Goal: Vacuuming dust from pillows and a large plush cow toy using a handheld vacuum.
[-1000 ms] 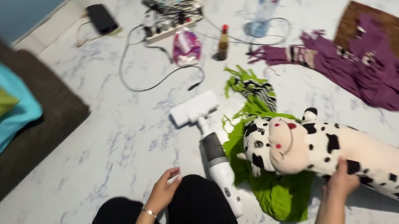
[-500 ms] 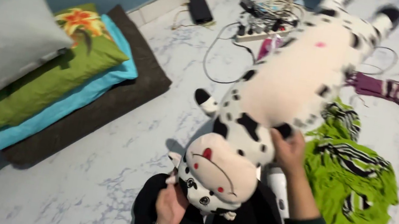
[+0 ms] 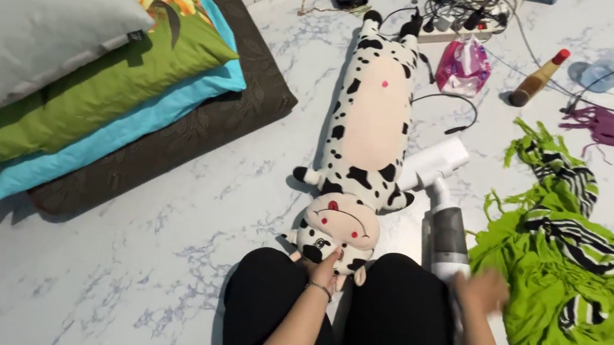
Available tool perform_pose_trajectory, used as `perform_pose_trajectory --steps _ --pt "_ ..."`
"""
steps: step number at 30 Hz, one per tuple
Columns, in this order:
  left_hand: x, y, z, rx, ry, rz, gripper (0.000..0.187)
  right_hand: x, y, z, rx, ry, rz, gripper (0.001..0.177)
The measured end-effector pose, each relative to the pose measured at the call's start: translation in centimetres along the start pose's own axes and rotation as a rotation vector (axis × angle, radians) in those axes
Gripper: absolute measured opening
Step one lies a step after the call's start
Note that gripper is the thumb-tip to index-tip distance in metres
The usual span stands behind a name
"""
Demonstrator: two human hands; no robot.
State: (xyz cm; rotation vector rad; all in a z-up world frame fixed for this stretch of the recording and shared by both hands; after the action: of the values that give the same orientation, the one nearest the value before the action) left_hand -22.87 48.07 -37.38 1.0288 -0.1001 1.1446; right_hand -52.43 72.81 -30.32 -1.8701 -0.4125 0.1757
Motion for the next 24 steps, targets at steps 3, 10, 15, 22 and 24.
perform_pose_trajectory --steps 3,10,15,22,24 --pt "0.1 0.4 -0.1 0.015 0.024 0.024 0.091 3.0 4.3 8.4 -0.12 0.077 -0.274 0.066" --pt "0.1 0.3 -0.4 0.032 0.058 0.019 0.1 3.7 10.5 10.7 -0.302 -0.25 -0.65 0.057" --pt "0.2 0.4 0.1 0.013 0.085 0.007 0.102 6.4 -1.6 3.2 -0.529 -0.034 -0.655 0.047" --pt "1.1 1.9 0.8 0.038 0.049 -0.061 0.091 13.4 -10.5 1.8 -1.238 0.015 -0.922 0.034" --pt "0.4 1.6 0.4 0.034 0.009 -0.046 0.086 15.9 -13.5 0.4 -1.238 0.046 -0.931 0.035"
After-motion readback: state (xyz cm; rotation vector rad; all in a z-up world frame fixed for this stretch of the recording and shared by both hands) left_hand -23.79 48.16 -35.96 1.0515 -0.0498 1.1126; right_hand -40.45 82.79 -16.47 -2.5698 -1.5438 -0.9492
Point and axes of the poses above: each hand's wrist, its own x-axis away from the middle knuckle, its own y-axis out of the palm, z = x × y, the point moved 6 cm from there along -x, towards the middle knuckle, and after that the axes turned 14 degrees about -z, right-handed, at the moved point
